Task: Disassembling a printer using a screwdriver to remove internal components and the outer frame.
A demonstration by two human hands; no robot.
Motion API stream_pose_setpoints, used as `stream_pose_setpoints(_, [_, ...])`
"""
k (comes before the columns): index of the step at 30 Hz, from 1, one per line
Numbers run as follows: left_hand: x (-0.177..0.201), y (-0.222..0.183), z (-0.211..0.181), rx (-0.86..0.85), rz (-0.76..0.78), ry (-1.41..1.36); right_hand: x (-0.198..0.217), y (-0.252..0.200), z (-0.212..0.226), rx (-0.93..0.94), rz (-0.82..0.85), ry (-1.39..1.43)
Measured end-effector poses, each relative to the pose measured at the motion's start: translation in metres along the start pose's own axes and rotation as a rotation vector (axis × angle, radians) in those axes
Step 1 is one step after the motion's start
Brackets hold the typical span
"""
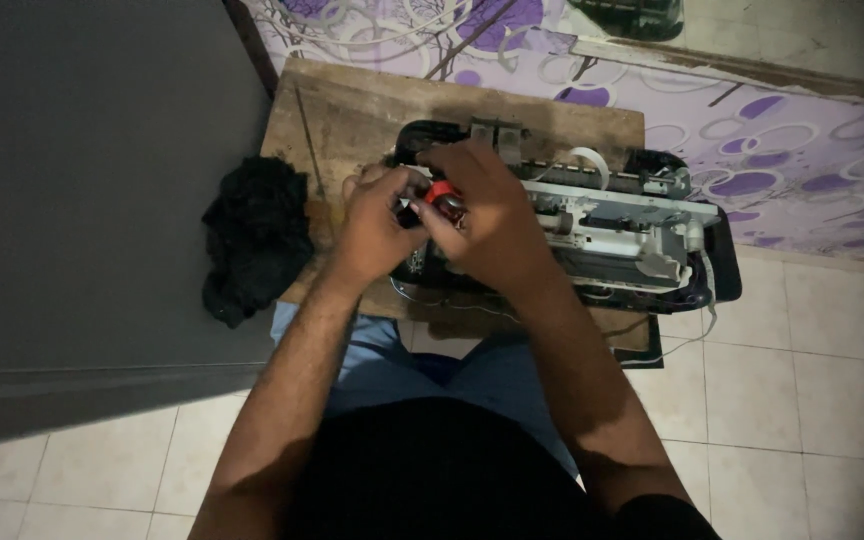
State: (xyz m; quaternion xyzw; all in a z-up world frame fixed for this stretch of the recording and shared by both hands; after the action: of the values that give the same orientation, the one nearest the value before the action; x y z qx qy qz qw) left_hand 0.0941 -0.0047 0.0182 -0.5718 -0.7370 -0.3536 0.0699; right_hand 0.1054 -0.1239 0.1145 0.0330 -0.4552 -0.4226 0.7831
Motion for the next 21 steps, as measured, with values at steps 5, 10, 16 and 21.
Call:
stream_pose_setpoints(5, [-0.001, -0.002, -0.004, -0.020, 0.039, 0.018, 0.002, -0.004, 0.002, 0.022, -0.041, 0.007])
stream_pose_setpoints(10, [0.010, -0.001, -0.025, -0.035, 0.088, -0.080, 0.025, -0.001, 0.027, 0.033, -0.055, -0.034])
stream_pose_setpoints(16, [0.054, -0.004, -0.039, 0.030, 0.131, -0.213, 0.050, -0.016, 0.036, 0.106, -0.161, -0.104])
stream_pose_setpoints(21, [0.026, -0.022, -0.013, 0.140, 0.160, -0.095, 0.074, -0.020, 0.058, -0.006, -0.170, -0.171])
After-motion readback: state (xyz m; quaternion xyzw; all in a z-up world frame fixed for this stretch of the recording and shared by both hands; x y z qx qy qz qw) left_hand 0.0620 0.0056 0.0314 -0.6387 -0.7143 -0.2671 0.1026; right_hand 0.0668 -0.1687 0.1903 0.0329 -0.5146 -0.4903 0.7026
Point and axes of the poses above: each hand's wrist, its own y-axis towards the middle knuckle, its own x-axis out of the back of the hand, z = x × y, the point moved 10 cm from there along y, towards the middle knuckle, and after that the axes turned 1 degree about y, right-handed, at the moved point
